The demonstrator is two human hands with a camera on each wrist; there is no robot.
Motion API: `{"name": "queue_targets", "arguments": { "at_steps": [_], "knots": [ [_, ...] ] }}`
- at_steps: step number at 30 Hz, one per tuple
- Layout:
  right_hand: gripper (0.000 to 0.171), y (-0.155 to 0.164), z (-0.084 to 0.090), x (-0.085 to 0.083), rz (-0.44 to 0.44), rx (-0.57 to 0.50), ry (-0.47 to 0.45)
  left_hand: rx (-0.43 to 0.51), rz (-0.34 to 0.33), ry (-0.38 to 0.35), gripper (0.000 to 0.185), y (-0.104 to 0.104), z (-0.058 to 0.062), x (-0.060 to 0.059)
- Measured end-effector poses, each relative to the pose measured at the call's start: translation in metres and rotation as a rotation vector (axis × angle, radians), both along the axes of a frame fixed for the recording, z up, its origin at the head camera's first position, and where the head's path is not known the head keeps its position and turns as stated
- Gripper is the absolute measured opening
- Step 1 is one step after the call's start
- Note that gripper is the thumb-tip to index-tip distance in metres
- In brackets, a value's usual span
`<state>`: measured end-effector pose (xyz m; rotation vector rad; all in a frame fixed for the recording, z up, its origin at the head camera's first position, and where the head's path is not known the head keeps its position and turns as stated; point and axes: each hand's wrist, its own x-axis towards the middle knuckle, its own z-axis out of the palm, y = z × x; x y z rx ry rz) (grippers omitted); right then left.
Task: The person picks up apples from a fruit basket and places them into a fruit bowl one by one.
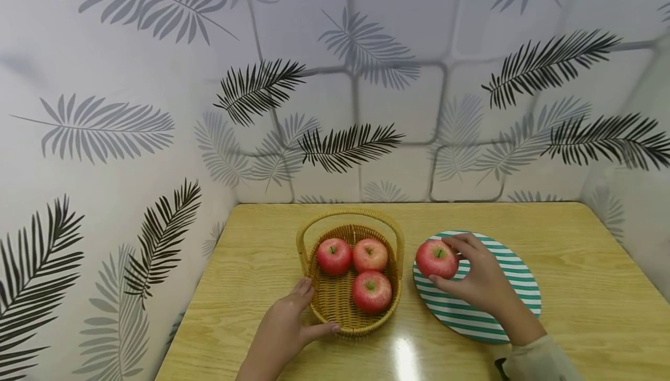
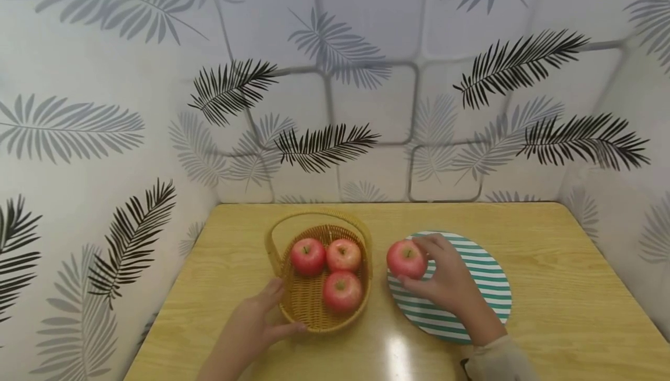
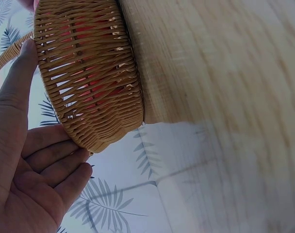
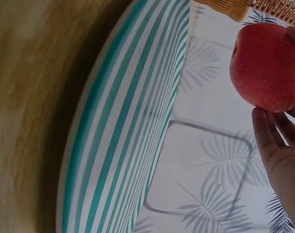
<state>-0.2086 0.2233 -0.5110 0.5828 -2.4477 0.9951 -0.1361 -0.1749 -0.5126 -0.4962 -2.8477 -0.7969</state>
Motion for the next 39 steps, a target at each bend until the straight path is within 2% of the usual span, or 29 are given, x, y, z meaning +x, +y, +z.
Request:
{"name": "queue_targets", "arguments": {
  "at_steps": [15,24,39],
  "knots": [
    [0.069,0.012,-0.014,-0.018,-0.082,0.045,-0.082,0.003,0.005,0.006,0.093,0.0,-0.001,0.001],
    [0.071,0.017,-0.018,-0.024,-0.096,0.048,-0.15,0.015,0.003,-0.001,0.094,0.001,0.003,0.0],
    [0.074,0.027,-0.023,-0.035,-0.125,0.075,-0.244,-0.006,0.001,-0.009,0.093,-0.001,-0.001,0.0]
  ]
}}
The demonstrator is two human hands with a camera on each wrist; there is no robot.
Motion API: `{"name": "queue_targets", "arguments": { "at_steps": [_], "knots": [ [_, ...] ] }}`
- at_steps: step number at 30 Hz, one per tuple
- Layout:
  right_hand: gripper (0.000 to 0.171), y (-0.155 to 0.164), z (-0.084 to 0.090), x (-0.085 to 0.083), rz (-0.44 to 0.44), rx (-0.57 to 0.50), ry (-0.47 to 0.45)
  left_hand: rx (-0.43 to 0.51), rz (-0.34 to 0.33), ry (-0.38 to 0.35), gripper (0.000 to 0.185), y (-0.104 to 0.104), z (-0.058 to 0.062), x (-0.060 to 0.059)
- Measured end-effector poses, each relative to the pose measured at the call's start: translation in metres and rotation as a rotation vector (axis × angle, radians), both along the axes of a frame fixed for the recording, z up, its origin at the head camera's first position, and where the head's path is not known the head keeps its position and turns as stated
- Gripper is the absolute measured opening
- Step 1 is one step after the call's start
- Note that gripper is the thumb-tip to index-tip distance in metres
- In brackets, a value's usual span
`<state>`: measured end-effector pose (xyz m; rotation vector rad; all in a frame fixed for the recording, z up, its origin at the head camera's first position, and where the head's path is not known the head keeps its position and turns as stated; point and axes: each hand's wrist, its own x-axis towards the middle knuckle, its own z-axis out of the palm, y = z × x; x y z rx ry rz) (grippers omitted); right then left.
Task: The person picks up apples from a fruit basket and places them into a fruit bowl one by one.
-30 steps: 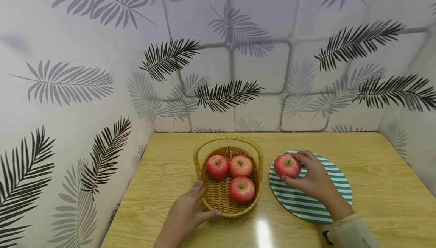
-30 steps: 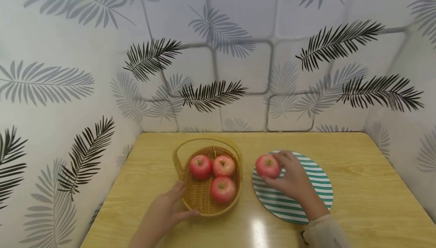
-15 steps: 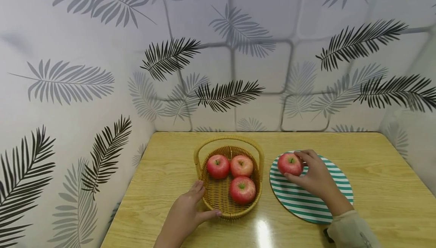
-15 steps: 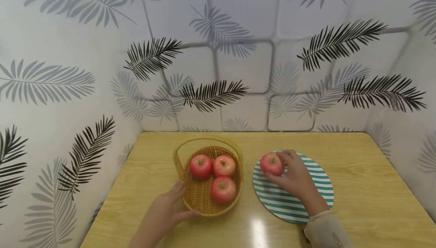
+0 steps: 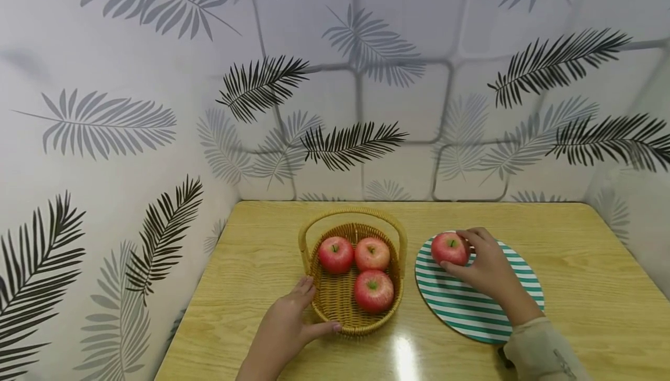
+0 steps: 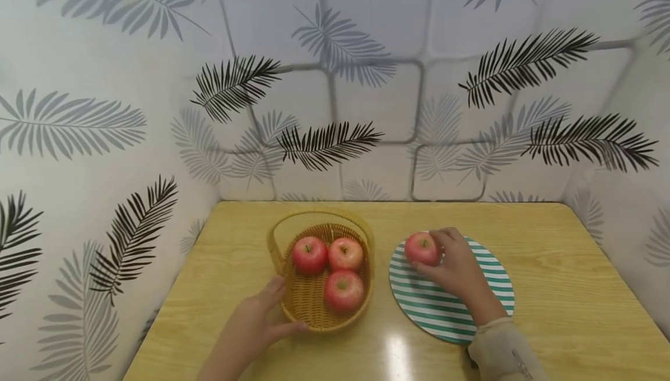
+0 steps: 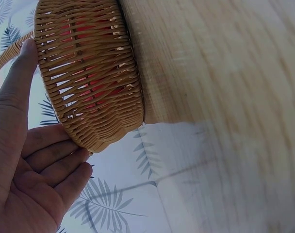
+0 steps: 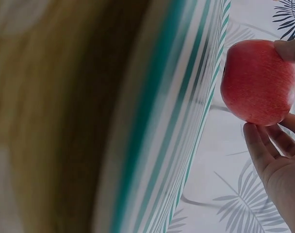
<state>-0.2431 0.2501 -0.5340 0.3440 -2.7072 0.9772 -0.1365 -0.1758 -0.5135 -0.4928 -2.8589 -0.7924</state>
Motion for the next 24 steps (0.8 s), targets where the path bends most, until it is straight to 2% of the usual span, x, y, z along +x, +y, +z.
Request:
{"name": "queue_targets", "arguments": {
  "at_steps": [24],
  "knots": [
    [0.08,0.0024,0.0004,-0.0046,-0.039,0.037,-0.09,0.019,-0.014,0.022,0.094,-0.0003,-0.0002,0.0003]
  ]
}}
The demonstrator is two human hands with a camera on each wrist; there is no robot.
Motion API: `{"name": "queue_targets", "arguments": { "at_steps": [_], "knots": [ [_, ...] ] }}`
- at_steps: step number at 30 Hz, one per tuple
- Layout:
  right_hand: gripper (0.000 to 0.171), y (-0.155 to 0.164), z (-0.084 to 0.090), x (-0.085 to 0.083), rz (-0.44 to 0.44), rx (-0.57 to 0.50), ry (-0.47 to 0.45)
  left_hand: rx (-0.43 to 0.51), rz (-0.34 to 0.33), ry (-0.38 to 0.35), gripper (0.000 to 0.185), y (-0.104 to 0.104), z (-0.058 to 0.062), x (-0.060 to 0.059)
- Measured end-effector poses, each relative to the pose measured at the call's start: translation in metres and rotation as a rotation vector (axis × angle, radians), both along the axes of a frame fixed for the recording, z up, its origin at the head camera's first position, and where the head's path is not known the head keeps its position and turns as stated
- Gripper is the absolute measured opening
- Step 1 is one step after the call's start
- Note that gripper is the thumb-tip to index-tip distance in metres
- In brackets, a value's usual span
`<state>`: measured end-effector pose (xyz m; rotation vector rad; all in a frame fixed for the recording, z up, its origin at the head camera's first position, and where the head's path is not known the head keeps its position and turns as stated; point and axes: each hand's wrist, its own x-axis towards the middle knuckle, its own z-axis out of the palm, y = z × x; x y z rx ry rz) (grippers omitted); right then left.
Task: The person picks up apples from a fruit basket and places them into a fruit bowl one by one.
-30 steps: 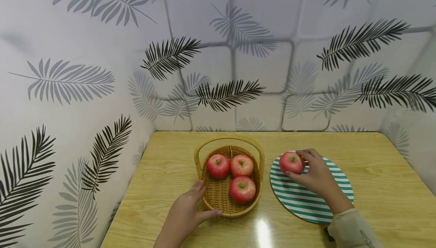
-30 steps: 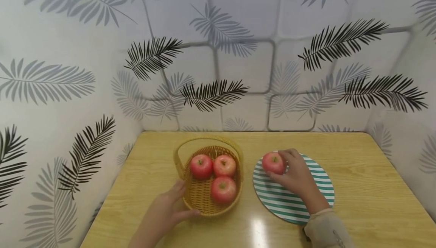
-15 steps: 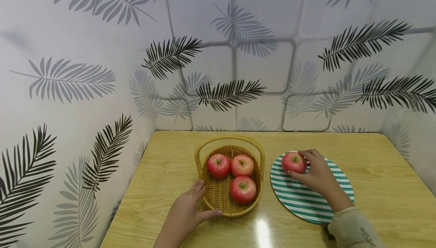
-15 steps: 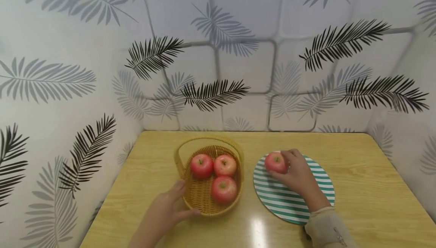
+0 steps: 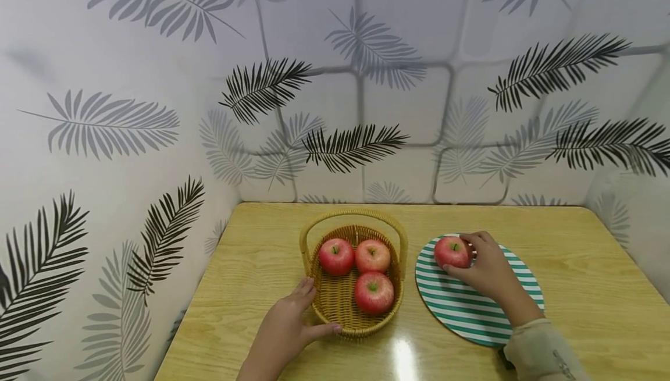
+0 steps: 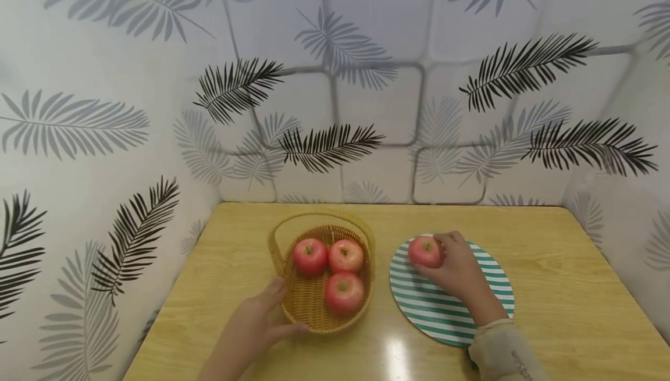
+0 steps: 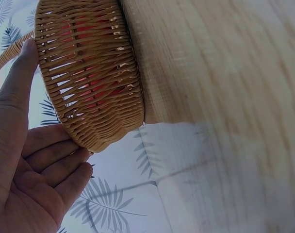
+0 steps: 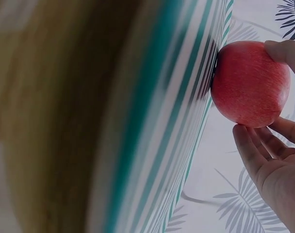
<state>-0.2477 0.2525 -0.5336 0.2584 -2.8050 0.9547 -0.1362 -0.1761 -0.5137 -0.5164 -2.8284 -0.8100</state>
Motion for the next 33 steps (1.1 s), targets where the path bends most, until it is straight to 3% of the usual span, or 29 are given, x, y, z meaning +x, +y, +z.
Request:
{"name": "queue_targets", "arguments": {
  "at_steps": [17,26,33],
  "knots": [
    [0.087,-0.002,0.008,0.008,-0.01,0.021,0.0,-0.011,0.011,-0.032,0.094,0.0,0.0,0.0],
    [0.082,-0.017,0.023,0.019,0.007,0.011,0.072,-0.018,0.012,-0.041,0.095,0.0,-0.001,0.0],
    [0.074,-0.037,0.033,0.03,0.074,-0.019,0.14,-0.007,0.011,-0.029,0.095,0.001,0.003,0.001]
  ]
}}
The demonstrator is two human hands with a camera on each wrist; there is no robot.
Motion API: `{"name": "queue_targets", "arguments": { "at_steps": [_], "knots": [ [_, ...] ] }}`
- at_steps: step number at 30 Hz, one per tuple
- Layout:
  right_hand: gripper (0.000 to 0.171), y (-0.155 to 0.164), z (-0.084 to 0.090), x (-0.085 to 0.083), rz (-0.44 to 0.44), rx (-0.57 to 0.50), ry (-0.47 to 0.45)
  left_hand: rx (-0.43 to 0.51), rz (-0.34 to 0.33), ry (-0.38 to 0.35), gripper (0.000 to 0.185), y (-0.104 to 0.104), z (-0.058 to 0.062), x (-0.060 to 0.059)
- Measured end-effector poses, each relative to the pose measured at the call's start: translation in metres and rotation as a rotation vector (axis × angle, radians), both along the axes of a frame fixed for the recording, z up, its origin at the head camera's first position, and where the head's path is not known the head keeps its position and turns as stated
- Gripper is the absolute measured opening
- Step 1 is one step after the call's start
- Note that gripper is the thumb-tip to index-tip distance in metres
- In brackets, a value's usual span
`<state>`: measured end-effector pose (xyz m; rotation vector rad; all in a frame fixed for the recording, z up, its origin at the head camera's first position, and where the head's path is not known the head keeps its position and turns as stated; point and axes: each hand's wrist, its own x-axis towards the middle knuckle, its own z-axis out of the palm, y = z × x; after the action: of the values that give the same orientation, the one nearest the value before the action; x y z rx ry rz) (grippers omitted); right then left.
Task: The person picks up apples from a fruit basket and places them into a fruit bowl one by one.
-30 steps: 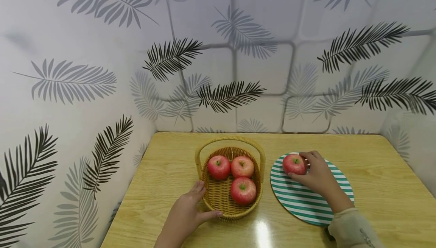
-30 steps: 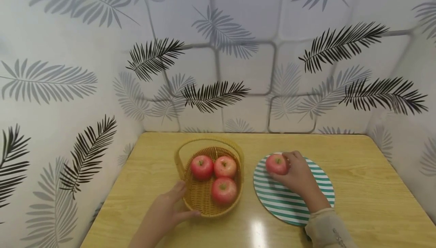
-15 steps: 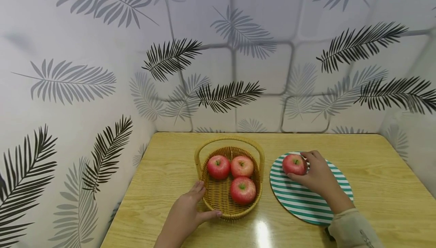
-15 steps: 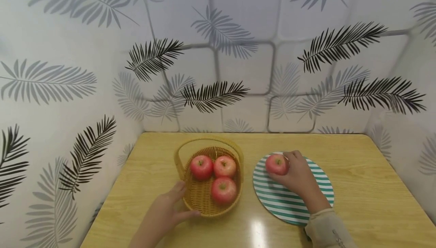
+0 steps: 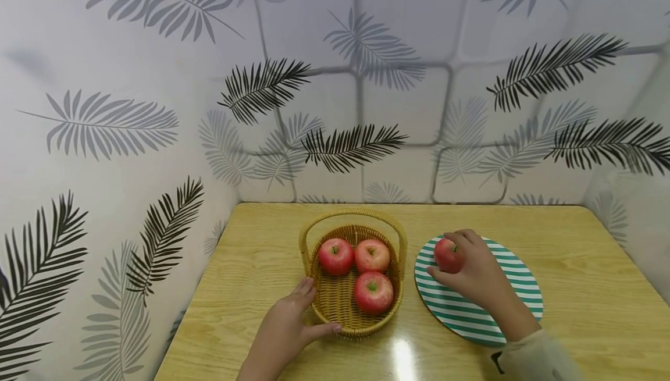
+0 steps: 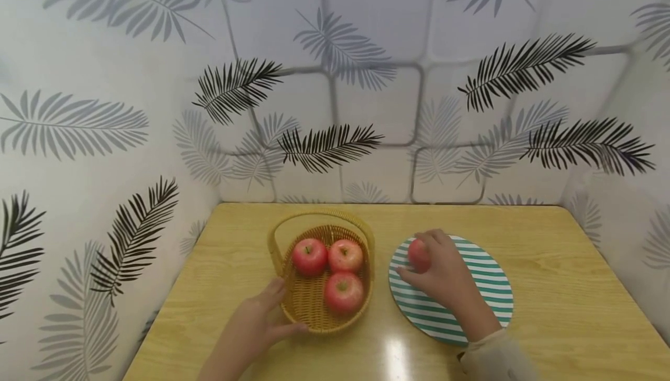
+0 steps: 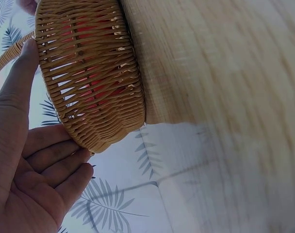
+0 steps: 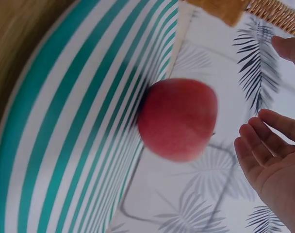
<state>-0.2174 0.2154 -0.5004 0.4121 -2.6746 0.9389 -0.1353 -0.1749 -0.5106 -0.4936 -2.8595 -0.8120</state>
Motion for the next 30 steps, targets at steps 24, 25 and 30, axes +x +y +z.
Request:
{"name": "queue_targets", "arguments": {
  "at_steps": [24,25,30],
  "knots": [
    [0.05,-0.054,0.009,0.028,0.281,-0.072,0.334,-0.002,-0.001,-0.011,0.096,0.001,0.002,0.0],
    [0.049,-0.055,0.009,0.029,0.285,-0.077,0.33,-0.004,0.001,-0.009,0.095,0.001,0.001,0.0],
    [0.049,-0.059,0.01,0.033,0.296,-0.084,0.273,-0.011,0.002,0.003,0.094,0.0,-0.003,-0.001]
  ]
}}
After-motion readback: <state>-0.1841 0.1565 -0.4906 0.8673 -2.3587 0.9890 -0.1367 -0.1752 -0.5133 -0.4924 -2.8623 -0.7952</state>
